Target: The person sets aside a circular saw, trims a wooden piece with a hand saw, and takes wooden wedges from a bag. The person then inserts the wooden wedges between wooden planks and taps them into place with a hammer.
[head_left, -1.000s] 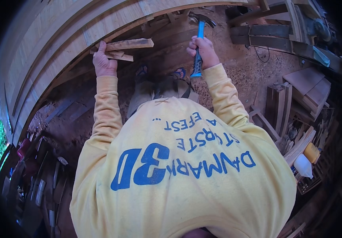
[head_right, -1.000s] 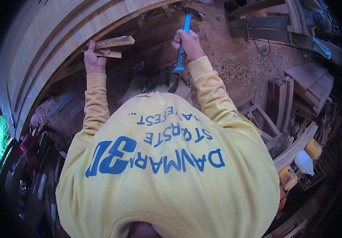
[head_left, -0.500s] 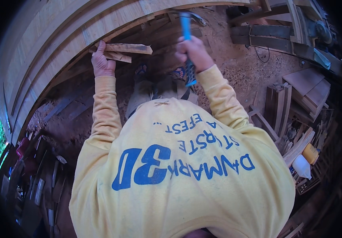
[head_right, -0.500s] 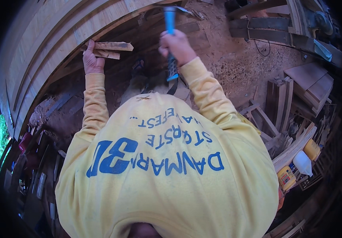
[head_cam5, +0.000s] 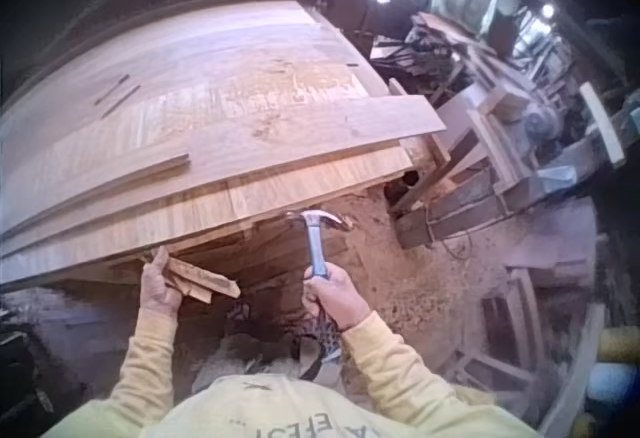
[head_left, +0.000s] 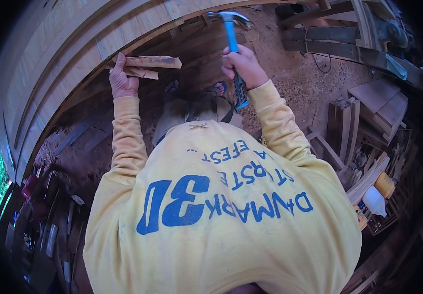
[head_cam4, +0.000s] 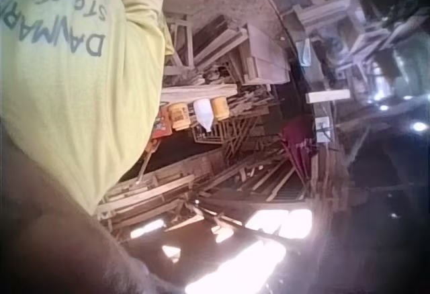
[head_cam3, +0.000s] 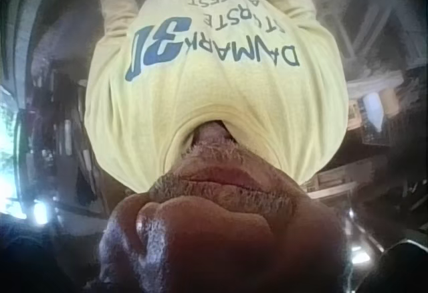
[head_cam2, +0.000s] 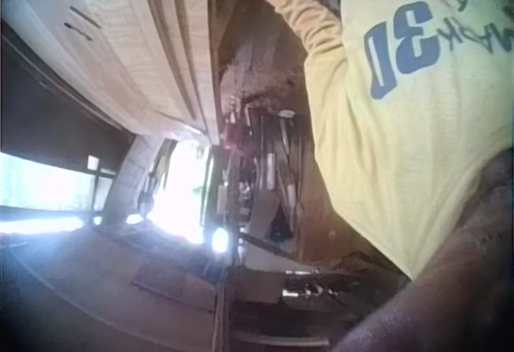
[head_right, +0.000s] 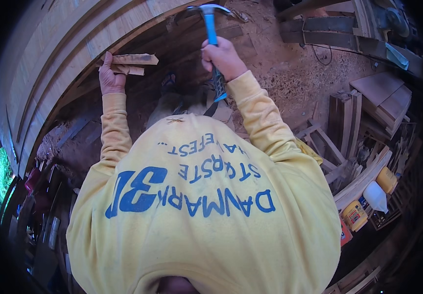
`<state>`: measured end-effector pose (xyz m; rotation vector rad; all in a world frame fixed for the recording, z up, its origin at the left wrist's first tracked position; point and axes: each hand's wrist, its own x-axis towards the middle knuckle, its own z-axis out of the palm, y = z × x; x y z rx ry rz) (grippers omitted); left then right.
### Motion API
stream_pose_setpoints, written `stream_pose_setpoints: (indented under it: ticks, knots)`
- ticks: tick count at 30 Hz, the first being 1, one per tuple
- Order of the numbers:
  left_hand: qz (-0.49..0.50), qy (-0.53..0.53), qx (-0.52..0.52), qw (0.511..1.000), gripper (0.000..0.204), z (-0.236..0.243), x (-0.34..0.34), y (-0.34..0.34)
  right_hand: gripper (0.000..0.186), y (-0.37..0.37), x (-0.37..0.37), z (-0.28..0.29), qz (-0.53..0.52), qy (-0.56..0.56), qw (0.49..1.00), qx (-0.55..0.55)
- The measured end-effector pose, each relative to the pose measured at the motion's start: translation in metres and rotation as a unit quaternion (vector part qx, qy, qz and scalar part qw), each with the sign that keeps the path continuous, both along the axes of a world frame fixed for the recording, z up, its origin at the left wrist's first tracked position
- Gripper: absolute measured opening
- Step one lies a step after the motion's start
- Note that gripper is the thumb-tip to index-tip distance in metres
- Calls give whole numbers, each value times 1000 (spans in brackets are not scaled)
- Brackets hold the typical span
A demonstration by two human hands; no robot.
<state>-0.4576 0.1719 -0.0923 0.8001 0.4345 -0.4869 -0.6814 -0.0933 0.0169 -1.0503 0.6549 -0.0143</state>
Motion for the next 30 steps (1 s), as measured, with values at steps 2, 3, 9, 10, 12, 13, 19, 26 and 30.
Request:
stream_pose_setpoints:
  ticks: [2,3,9,10,12,13,19,26,30]
  knots:
    - [-8,6,-12,1000,18,-5,4,1,6,-15,-7,-13,-61,2,998,28]
    - [-9,-9,1,1000,17,-4,2,-7,6,-19,-7,-20,-120,-18,990,68]
    - [-9,-17,6,1000,13,-4,-2,-4,7,4,16,-2,67,-16,997,30]
    - [-5,-9,2,1000,13,-3,-1,-5,6,2,9,-6,27,-11,998,57]
    - [11,-26,-3,1000,13,-1,-2,-5,7,-1,-9,-14,-5,-5,996,88]
    - [18,-16,-25,999,11,-2,-2,-5,7,-6,-16,-17,-10,23,996,90]
    - [51,0,-45,998,9,13,-12,-17,7,-1,-44,-31,5,102,992,75]
    - [36,49,-7,998,21,34,-7,-18,9,-3,-40,-32,29,101,991,85]
    - [65,-12,34,997,14,32,-17,-22,9,-6,-38,-35,31,106,992,58]
